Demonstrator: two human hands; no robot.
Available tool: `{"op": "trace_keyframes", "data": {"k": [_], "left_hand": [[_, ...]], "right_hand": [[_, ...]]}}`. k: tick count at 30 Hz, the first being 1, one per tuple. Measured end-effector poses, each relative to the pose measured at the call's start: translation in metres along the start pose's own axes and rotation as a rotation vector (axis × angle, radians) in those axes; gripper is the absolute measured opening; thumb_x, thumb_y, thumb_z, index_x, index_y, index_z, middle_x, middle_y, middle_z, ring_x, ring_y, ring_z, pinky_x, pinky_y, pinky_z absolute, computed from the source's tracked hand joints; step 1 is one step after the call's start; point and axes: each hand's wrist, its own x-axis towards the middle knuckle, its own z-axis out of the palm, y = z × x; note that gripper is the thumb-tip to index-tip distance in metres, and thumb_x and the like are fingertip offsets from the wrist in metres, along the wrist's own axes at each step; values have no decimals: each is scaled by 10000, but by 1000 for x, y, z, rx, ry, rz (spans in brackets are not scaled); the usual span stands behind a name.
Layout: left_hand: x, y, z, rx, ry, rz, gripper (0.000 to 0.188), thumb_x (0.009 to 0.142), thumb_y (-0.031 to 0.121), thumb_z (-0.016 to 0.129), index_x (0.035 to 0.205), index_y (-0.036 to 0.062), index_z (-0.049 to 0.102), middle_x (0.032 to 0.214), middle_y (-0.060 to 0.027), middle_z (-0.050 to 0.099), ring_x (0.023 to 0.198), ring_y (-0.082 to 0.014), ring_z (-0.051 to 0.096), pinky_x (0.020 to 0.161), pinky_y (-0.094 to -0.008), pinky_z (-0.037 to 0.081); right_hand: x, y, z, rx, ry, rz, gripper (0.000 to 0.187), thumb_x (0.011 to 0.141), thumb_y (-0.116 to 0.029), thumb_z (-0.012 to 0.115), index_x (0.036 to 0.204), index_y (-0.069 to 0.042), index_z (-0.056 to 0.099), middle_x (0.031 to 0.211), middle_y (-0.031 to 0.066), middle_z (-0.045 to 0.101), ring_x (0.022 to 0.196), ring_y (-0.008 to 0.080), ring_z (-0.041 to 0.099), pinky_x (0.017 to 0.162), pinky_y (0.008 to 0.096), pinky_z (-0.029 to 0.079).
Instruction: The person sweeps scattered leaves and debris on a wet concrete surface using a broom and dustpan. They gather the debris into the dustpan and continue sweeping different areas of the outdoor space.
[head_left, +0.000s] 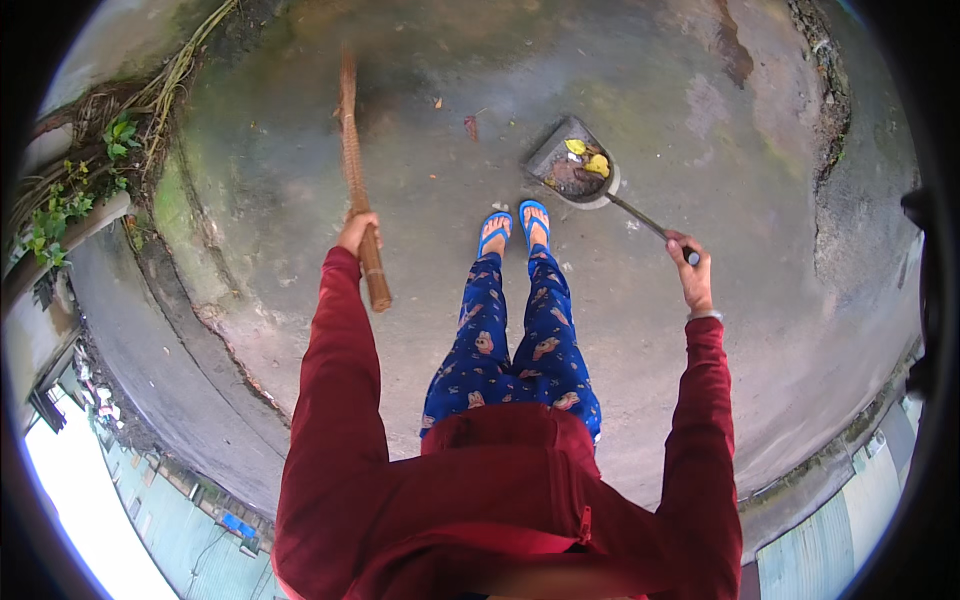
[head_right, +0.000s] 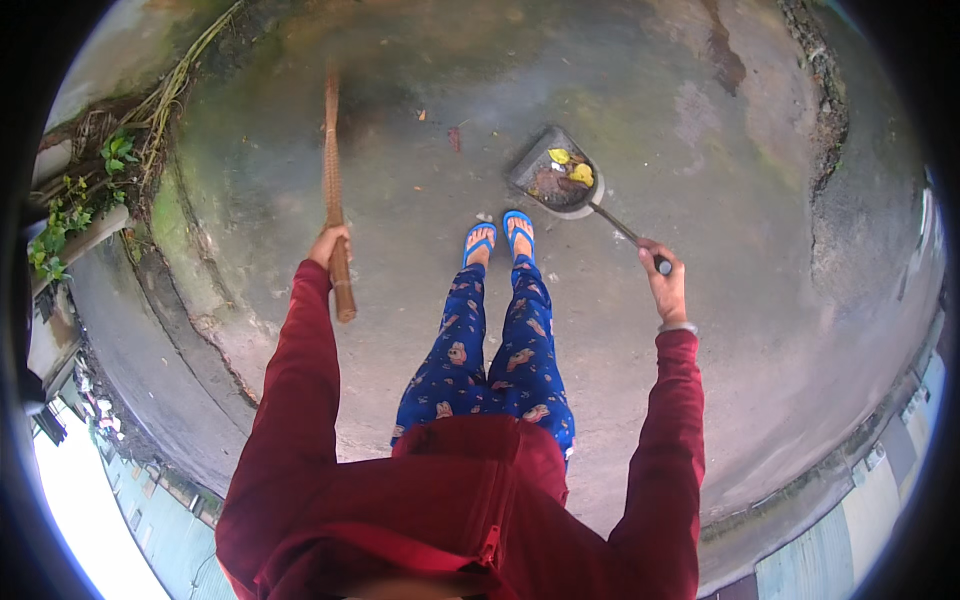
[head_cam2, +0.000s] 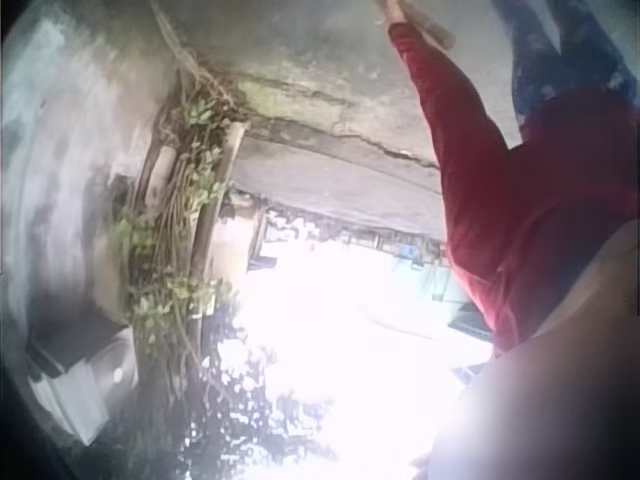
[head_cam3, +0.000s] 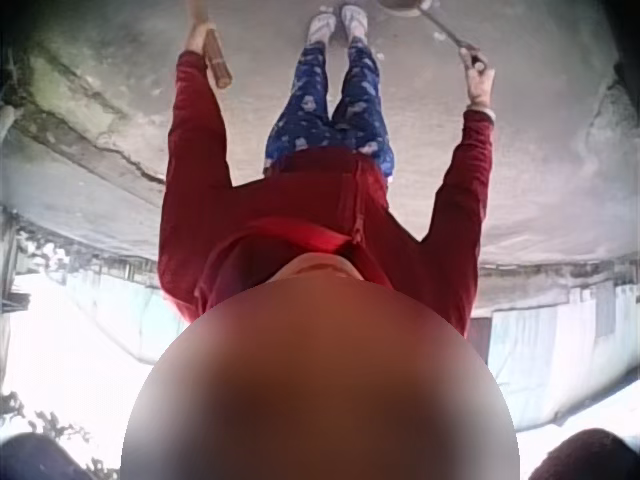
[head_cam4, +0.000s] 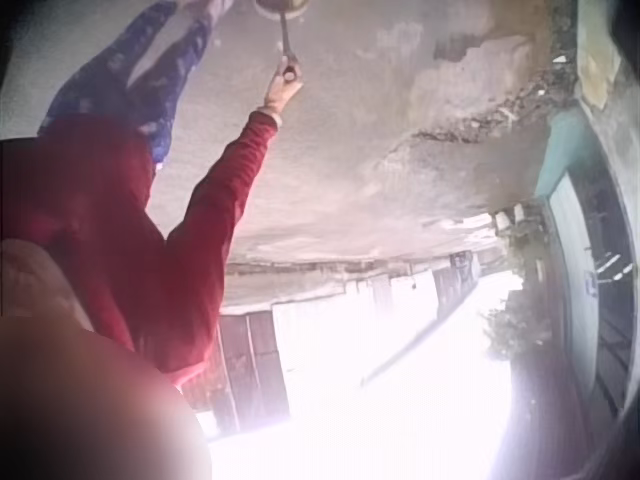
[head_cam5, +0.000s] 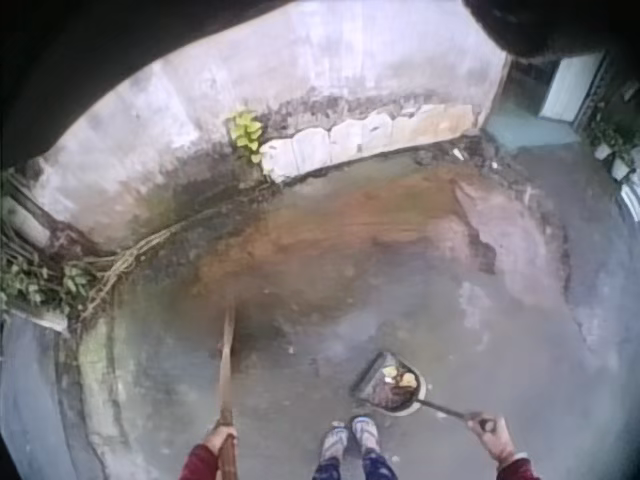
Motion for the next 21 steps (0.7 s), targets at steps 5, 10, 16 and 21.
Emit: {"op": "trace_keyframes", "data": {"k": [5, 10, 16, 21], "left_hand": [[-6, -98, 82, 434, 60, 146, 669, 595, 78, 539, 1182, -22, 235, 690, -112, 501, 513, -216, 525, 446, -336, 457], [-70, -114, 147, 582, -335, -153, 740, 563, 25, 533, 1237, 40, 226, 800, -110, 481, 556, -170, 503, 439, -281, 425], [-109, -54, 136, 637, -647, -181, 766, 601, 55, 531, 1283, 76, 184, 745, -77, 472, 500, -136, 471, 407, -251, 401], [-115, 47, 108, 811, -378, -56, 828, 642, 108, 534, 1328, 100, 71, 760, -92, 485, 499, -127, 467, 397, -260, 406]], "right_hand": [[-52, 30, 13, 163, 166, 142, 193, 795, -188, 574, 752, -1, 549, 999, 110, 583, 894, 164, 502, 831, 295, 377], [-82, 58, 26, 246, 294, 192, 194, 799, -187, 572, 760, 3, 562, 997, 145, 570, 922, 180, 508, 827, 303, 409], [-94, 89, 37, 495, 412, 241, 213, 799, -183, 574, 743, 21, 543, 996, 172, 556, 899, 178, 516, 812, 300, 445], [-111, 100, 43, 459, 443, 265, 234, 793, -207, 578, 722, 14, 547, 1003, 169, 563, 895, 187, 515, 814, 302, 410]]}}
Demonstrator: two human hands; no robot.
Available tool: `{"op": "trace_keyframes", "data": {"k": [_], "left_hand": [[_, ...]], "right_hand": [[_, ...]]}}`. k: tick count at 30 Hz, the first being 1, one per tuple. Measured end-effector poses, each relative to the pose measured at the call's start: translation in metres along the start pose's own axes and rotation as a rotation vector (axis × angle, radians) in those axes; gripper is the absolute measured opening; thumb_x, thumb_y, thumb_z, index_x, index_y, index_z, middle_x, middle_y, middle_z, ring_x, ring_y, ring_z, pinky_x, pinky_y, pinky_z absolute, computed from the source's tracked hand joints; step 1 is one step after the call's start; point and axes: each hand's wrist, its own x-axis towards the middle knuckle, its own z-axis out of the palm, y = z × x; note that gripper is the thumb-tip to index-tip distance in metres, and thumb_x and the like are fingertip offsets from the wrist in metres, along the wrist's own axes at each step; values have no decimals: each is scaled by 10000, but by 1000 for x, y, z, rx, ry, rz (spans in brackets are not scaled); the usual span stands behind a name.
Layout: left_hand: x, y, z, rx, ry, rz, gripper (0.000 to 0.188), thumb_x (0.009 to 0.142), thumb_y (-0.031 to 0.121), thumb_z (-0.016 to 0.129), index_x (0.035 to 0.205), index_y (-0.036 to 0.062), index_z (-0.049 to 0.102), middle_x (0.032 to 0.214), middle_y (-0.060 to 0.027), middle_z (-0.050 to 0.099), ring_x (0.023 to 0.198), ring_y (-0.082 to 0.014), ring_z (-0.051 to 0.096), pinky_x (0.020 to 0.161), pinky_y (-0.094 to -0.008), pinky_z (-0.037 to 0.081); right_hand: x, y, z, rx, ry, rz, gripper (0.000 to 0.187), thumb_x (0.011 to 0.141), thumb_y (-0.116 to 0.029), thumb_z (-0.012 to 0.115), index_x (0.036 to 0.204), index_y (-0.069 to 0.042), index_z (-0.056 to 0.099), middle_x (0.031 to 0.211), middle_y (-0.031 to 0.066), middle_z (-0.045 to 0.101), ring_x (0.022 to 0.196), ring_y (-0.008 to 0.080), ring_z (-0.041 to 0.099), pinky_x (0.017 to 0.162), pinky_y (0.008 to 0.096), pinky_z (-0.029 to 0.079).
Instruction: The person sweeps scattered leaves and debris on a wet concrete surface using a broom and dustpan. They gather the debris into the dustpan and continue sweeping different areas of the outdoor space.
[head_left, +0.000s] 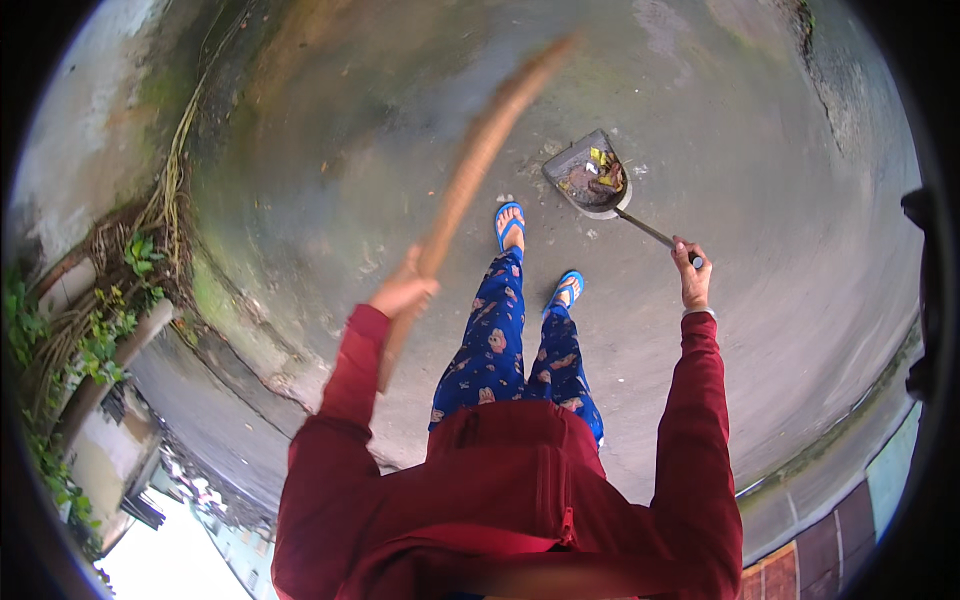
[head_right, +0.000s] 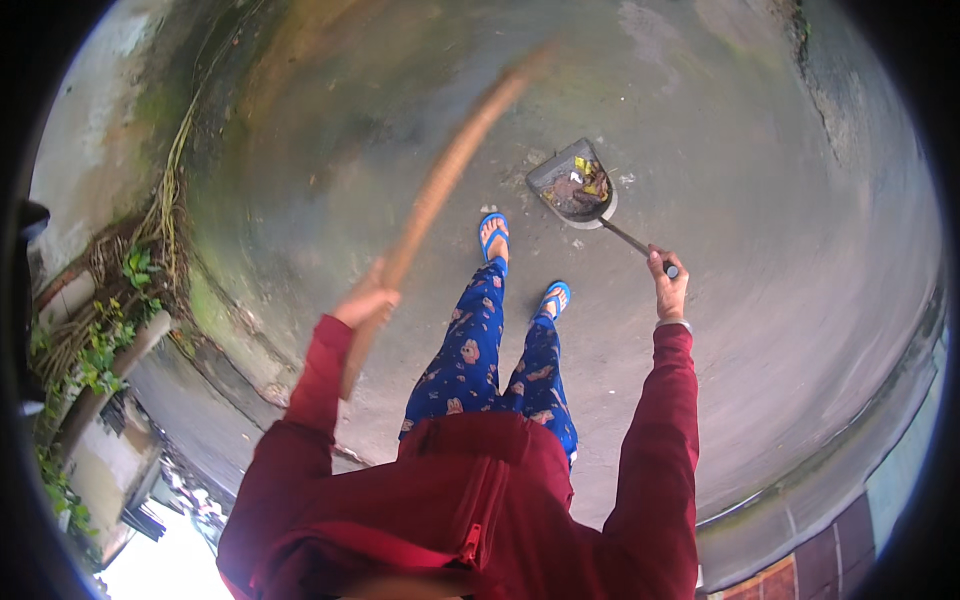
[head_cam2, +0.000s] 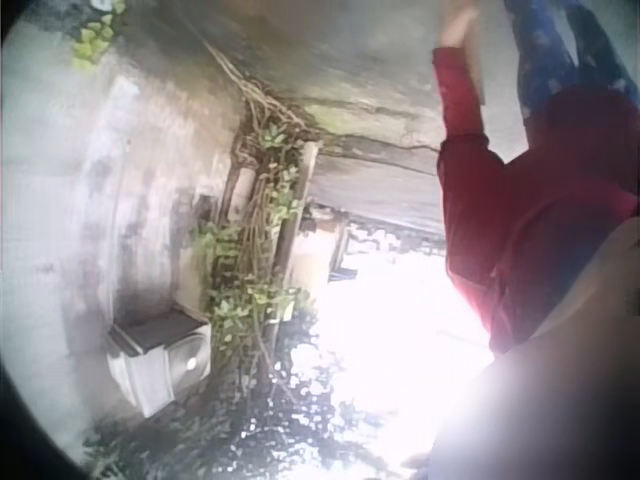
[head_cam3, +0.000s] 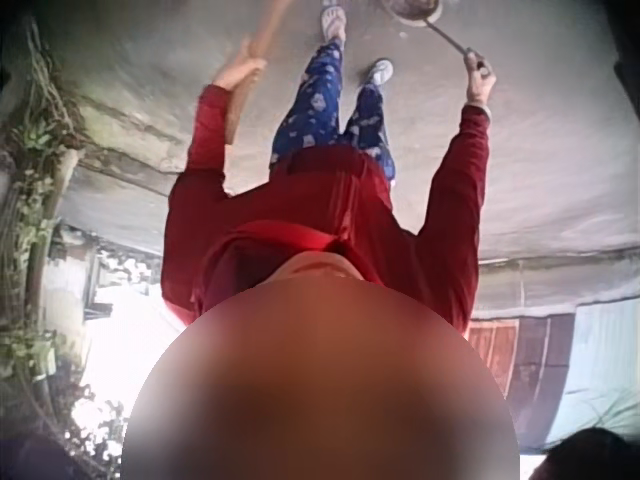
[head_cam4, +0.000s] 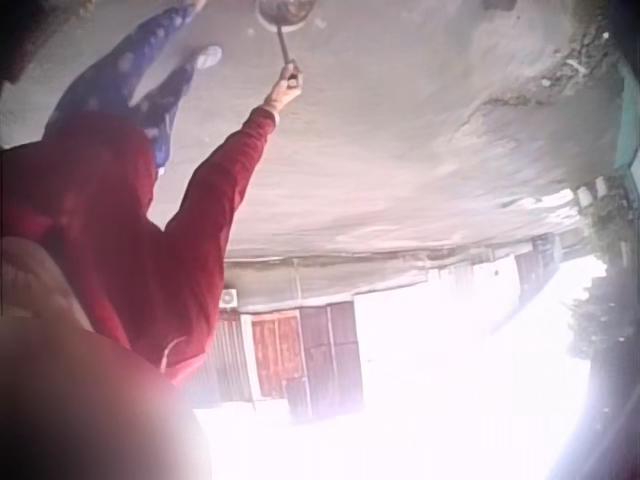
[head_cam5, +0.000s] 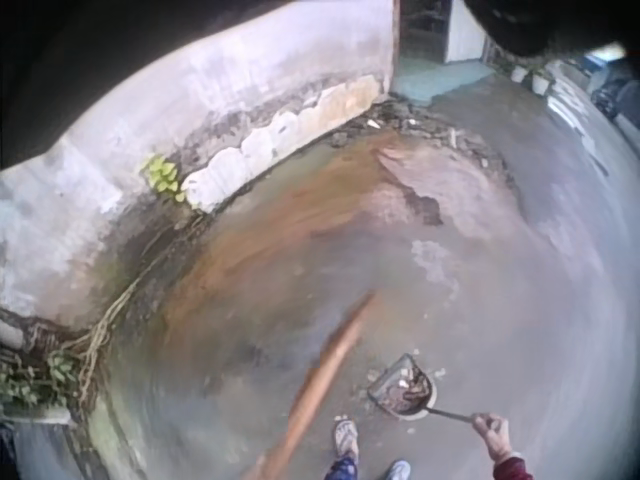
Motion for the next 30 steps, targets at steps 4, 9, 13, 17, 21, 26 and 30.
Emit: {"op": "trace_keyframes", "data": {"k": [4, 9, 13, 17, 21, 26, 30], "left_hand": [[61, 75, -72, 62, 242, 130, 726, 620, 68, 529, 1257, 103, 183, 683, -67, 462, 459, -149, 464, 371, -301, 403], [174, 159, -103, -24, 234, 178, 468, 584, 31, 527, 1020, 56, 360, 589, -62, 449, 408, -157, 444, 359, -302, 409], [208, 146, -31, -116, 217, 121, 389, 606, 52, 530, 963, 11, 382, 617, -67, 471, 452, -164, 478, 401, -272, 426], [178, 65, 67, 463, 197, 82, 872, 610, 44, 573, 1298, 49, 38, 980, -225, 527, 647, -279, 602, 516, -342, 496], [148, 46, 80, 557, -202, -5, 875, 576, 23, 565, 1315, 88, 100, 860, -163, 522, 568, -217, 552, 424, -308, 443], [70, 70, 59, 368, -390, -94, 850, 598, 52, 545, 1327, 148, 118, 742, -94, 492, 485, -154, 471, 407, -290, 406], [9, 78, 27, 234, -192, -155, 794, 647, 65, 517, 1310, 243, 118, 666, -47, 440, 466, -122, 434, 407, -277, 397]], "right_hand": [[-24, 4, -5, 21, 49, -13, 233, 797, -210, 572, 723, 9, 550, 999, 147, 570, 898, 181, 506, 819, 304, 396], [-51, 6, -5, 86, 124, 12, 227, 802, -215, 570, 725, -3, 553, 1003, 125, 569, 894, 171, 506, 830, 315, 392], [-70, 14, -2, 159, 175, 27, 217, 801, -213, 573, 731, -8, 557, 1006, 123, 568, 881, 172, 511, 831, 320, 390], [-74, 25, 10, 106, 254, 44, 214, 799, -211, 575, 735, -8, 560, 990, 118, 576, 864, 168, 514, 805, 306, 402], [-54, 32, 24, 185, 285, 70, 205, 790, -204, 582, 730, -9, 560, 969, 120, 583, 871, 166, 508, 811, 300, 391], [-48, 31, 30, 238, 261, 46, 180, 782, -163, 576, 707, -1, 547, 949, 121, 592, 856, 161, 508, 802, 273, 377], [-60, 22, 31, 143, 360, 40, 206, 791, -183, 579, 702, -4, 532, 997, 126, 569, 859, 150, 501, 777, 257, 410]]}}
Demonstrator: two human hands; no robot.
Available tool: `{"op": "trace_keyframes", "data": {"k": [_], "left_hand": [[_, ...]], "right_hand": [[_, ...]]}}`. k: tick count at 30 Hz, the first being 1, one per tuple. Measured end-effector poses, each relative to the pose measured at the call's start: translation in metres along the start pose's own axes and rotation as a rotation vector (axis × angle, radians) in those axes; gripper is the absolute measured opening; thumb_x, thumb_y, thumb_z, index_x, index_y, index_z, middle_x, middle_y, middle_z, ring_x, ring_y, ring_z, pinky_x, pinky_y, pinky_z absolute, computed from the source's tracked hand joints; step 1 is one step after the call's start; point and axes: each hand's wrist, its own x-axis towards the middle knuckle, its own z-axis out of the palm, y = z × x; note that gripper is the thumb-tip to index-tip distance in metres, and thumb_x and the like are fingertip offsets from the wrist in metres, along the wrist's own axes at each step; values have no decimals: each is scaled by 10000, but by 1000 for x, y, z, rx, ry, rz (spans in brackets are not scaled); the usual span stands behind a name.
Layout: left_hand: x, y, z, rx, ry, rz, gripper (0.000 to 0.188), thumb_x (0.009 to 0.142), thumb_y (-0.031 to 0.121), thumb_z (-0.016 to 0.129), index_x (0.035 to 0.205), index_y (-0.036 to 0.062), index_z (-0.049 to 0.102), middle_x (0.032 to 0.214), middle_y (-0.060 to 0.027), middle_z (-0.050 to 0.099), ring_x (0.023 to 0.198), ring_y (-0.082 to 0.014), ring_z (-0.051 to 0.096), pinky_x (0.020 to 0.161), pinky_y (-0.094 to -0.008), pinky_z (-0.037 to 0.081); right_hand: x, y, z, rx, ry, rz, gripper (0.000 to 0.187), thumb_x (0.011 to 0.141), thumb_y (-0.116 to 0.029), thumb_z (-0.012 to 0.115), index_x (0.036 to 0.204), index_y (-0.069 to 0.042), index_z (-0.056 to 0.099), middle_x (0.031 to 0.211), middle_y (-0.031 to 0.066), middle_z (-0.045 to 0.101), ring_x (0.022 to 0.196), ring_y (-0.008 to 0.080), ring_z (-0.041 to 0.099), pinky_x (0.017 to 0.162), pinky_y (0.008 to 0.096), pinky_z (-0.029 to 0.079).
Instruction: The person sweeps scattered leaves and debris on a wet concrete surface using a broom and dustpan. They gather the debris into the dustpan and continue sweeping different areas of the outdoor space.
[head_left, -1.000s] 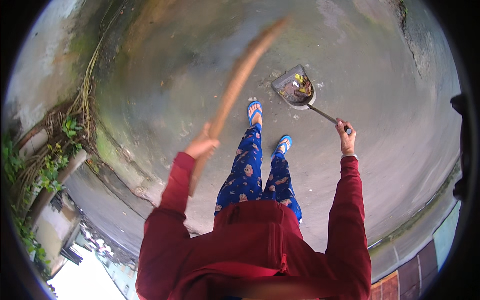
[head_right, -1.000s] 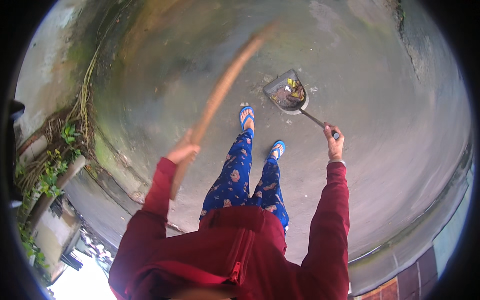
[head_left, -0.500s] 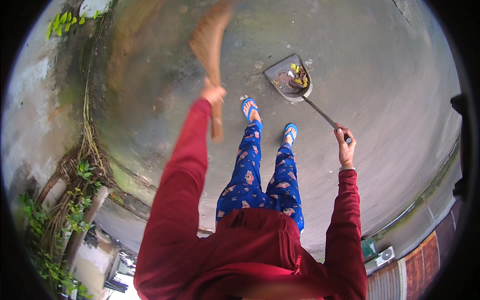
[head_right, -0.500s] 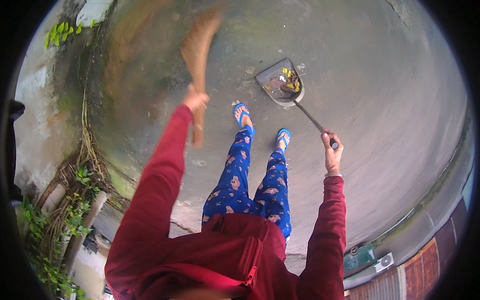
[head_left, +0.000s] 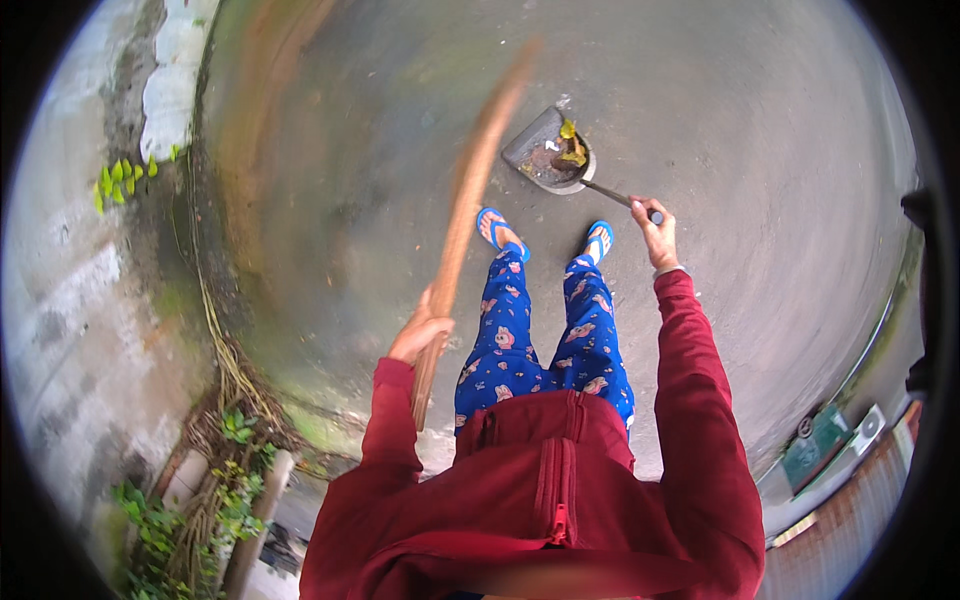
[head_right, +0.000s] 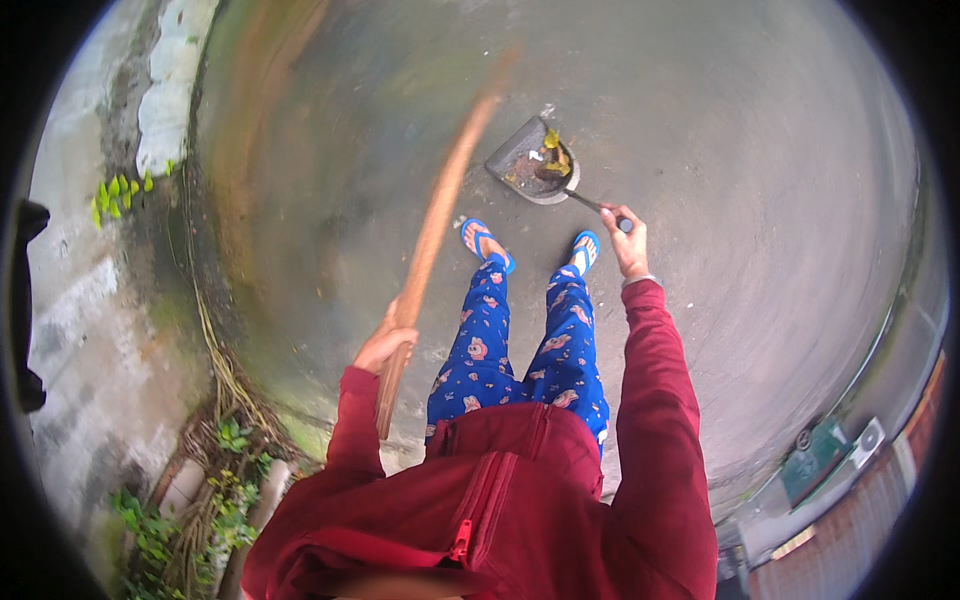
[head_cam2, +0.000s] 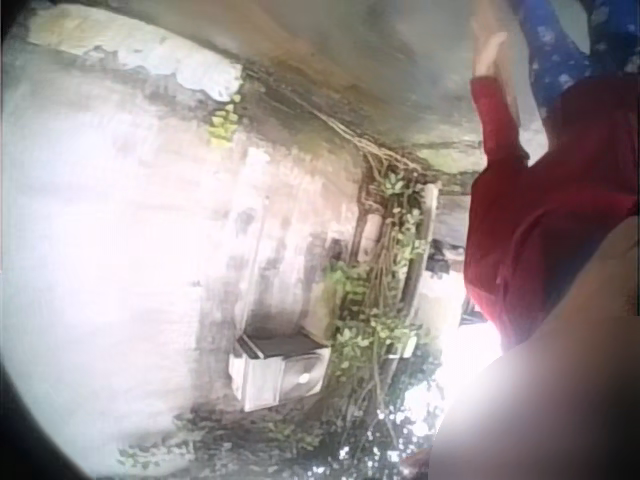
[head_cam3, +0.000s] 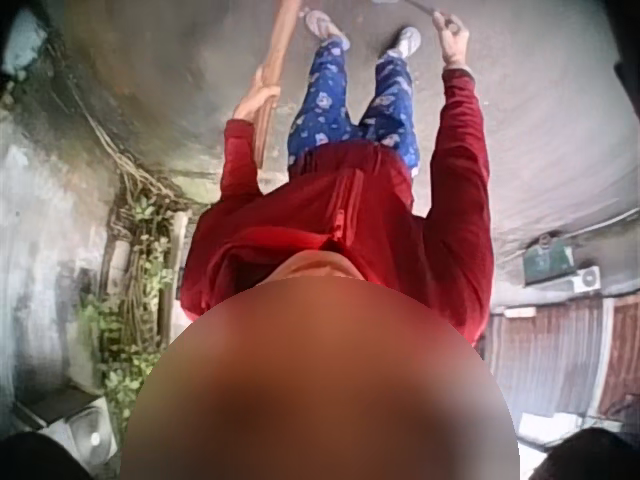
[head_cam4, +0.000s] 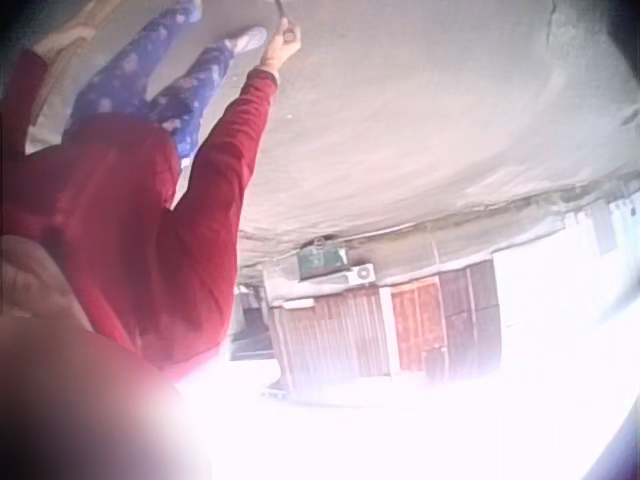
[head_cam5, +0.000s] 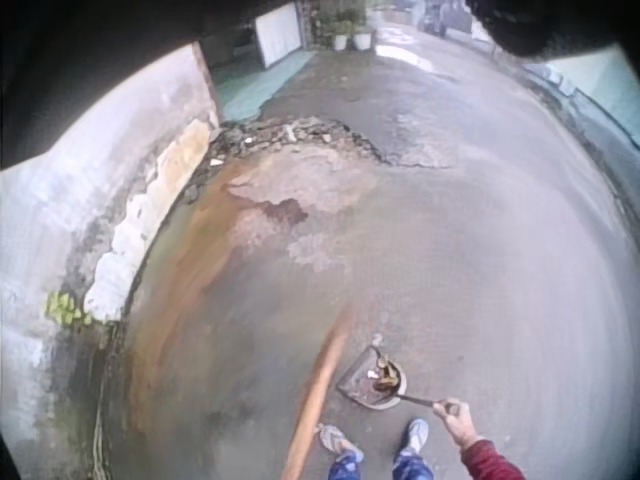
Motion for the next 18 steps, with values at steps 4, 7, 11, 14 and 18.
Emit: {"op": "trace_keyframes", "data": {"k": [4, 7, 11, 14, 18], "left_hand": [[-8, -2, -42, -313, 124, 4, 425, 650, 53, 524, 1035, 120, 355, 577, -27, 407, 453, -118, 427, 406, -273, 394], [11, -6, -57, -809, 16, -54, 181, 663, 82, 529, 772, 76, 384, 574, -22, 405, 475, -106, 427, 441, -233, 403], [38, -20, -43, -1298, -48, 413, 111, 673, 75, 537, 694, 70, 428, 562, -18, 411, 488, -125, 440, 469, -218, 410], [55, -26, -28, -1117, 228, 700, 122, 677, 129, 535, 610, 87, 442, 549, -31, 453, 514, -167, 478, 501, -268, 433], [85, -24, -24, -1719, 303, 499, 134, 703, 109, 521, 593, 123, 446, 572, 32, 405, 518, -107, 423, 500, -238, 406]], "right_hand": [[-15, -16, -7, 236, 87, 22, 232, 788, -209, 588, 686, -14, 515, 986, 128, 570, 876, 147, 508, 781, 268, 428], [-34, -33, -30, 388, 221, 91, 222, 789, -211, 587, 696, -19, 524, 898, 93, 577, 865, 131, 514, 751, 271, 440], [-73, -49, -76, 629, 353, 76, 187, 791, -218, 581, 723, -49, 540, 888, 68, 578, 862, 133, 523, 723, 315, 465], [-94, -47, -106, 717, 450, 83, 192, 798, -215, 572, 693, -78, 487, 853, 63, 573, 738, 109, 532, 693, 300, 486], [-104, -29, -144, 843, 611, 166, 215, 814, -217, 549, 671, -82, 463, 849, 61, 558, 684, 113, 509, 630, 300, 511]]}}
